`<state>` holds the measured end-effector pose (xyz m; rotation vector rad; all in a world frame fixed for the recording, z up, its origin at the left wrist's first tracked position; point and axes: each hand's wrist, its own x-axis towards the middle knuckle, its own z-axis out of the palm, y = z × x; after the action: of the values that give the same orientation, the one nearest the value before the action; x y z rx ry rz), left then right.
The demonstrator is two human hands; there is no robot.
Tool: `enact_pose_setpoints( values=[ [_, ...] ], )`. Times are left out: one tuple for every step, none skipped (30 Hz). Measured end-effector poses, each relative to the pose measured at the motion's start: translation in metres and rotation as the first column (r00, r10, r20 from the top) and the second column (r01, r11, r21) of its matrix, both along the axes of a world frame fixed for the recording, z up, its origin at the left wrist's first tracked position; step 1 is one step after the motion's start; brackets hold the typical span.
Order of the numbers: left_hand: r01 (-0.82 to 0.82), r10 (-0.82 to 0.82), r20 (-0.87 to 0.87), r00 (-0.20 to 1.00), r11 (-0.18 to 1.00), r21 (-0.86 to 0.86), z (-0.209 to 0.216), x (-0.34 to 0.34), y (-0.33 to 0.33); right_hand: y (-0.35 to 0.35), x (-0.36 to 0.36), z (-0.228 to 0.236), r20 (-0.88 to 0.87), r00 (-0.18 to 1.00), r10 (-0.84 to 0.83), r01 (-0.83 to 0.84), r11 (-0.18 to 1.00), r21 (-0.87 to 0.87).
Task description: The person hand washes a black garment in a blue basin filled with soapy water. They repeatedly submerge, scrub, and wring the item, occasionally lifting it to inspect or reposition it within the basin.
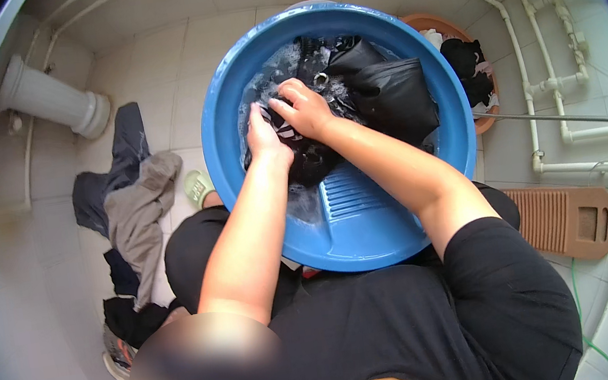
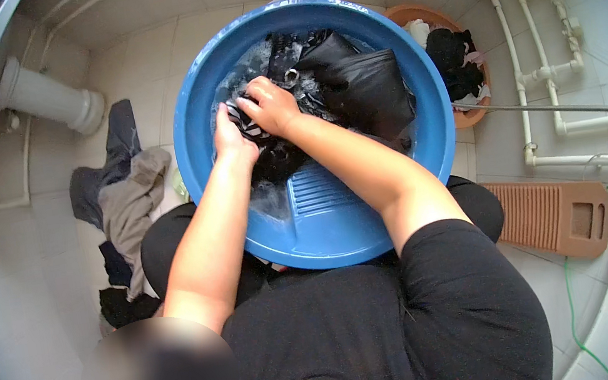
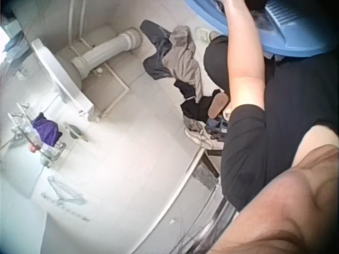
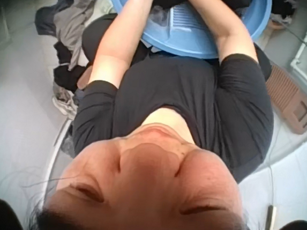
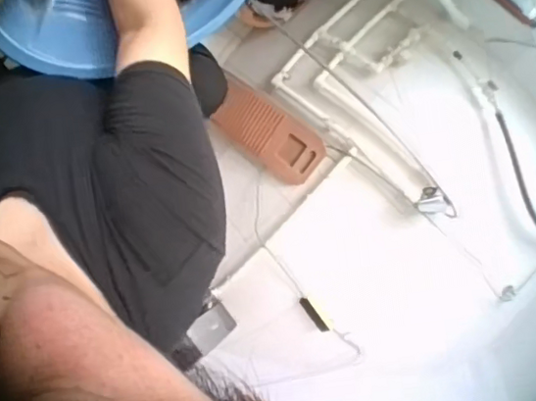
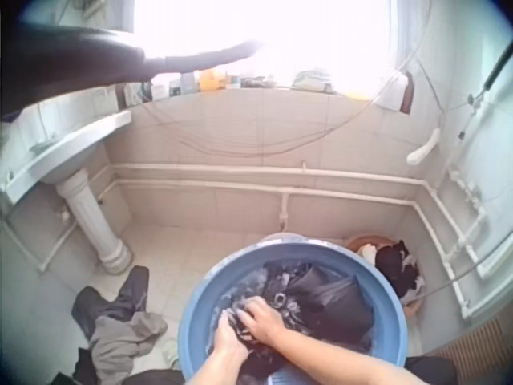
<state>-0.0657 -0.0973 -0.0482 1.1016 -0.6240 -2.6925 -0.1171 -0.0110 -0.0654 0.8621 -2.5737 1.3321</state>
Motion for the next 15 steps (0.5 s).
enact_pose_setpoints(
  values=[
    [0.07,-0.073,0.076,0.994,0.997,0.036,0.014,0.003,-0.001,0.004,0.017,0.017,0.039,0.998,0.056,-0.054,0.998,-0.037],
    [0.123,-0.127,0.023,0.992,0.983,0.138,-0.008,0.0,-0.01,0.004,0.037,0.036,-0.007,0.991,0.135,-0.135,0.983,-0.127],
    [0.276,-0.271,-0.054,0.961,0.95,0.145,-0.043,-0.002,-0.027,0.005,0.059,0.052,-0.029,0.983,0.181,-0.183,0.972,-0.146],
    [0.433,-0.417,-0.133,0.899,0.891,0.137,-0.065,-0.004,-0.037,0.008,0.075,0.063,-0.054,0.975,0.215,-0.221,0.961,-0.165],
    [0.429,-0.425,-0.075,0.902,0.902,0.047,-0.053,-0.002,-0.027,0.009,0.082,0.067,-0.069,0.973,0.222,-0.231,0.958,-0.171],
    [0.43,-0.431,-0.011,0.902,0.902,-0.043,-0.04,0.0,-0.018,0.01,0.086,0.071,-0.088,0.97,0.225,-0.238,0.955,-0.178],
    [0.434,-0.43,0.06,0.901,0.891,-0.131,-0.026,0.003,-0.009,0.012,0.084,0.074,-0.113,0.972,0.208,-0.225,0.961,-0.163],
    [0.42,-0.422,0.056,0.905,0.862,-0.284,-0.01,0.01,-0.001,0.014,0.08,0.074,-0.162,0.971,0.178,-0.205,0.963,-0.173],
    [0.427,-0.445,-0.187,0.876,0.895,-0.131,-0.037,0.014,-0.008,0.014,0.075,0.069,-0.195,0.97,0.143,-0.169,0.978,-0.122],
    [0.501,-0.446,-0.4,0.801,0.864,0.039,-0.031,0.018,-0.006,0.019,0.067,0.055,-0.224,0.97,0.098,-0.115,0.991,-0.065],
    [0.41,-0.402,-0.139,0.905,0.912,0.029,-0.025,0.015,0.008,0.023,0.058,0.043,-0.064,0.995,-0.075,0.072,0.996,-0.048],
    [0.32,-0.316,0.13,0.94,0.947,-0.01,0.018,0.015,0.029,0.028,0.041,0.03,0.186,0.962,-0.201,0.219,0.972,-0.084],
    [0.334,-0.327,0.103,0.939,0.941,-0.052,0.016,0.017,0.033,0.031,0.04,0.028,0.151,0.965,-0.214,0.222,0.975,-0.034],
    [0.316,-0.308,0.124,0.943,0.947,-0.053,0.016,0.017,0.032,0.033,0.041,0.028,0.115,0.967,-0.226,0.226,0.974,0.016],
    [0.305,-0.295,0.146,0.944,0.951,-0.047,0.021,0.018,0.031,0.031,0.049,0.035,0.087,0.985,-0.146,0.152,0.986,-0.063]
  ],
)
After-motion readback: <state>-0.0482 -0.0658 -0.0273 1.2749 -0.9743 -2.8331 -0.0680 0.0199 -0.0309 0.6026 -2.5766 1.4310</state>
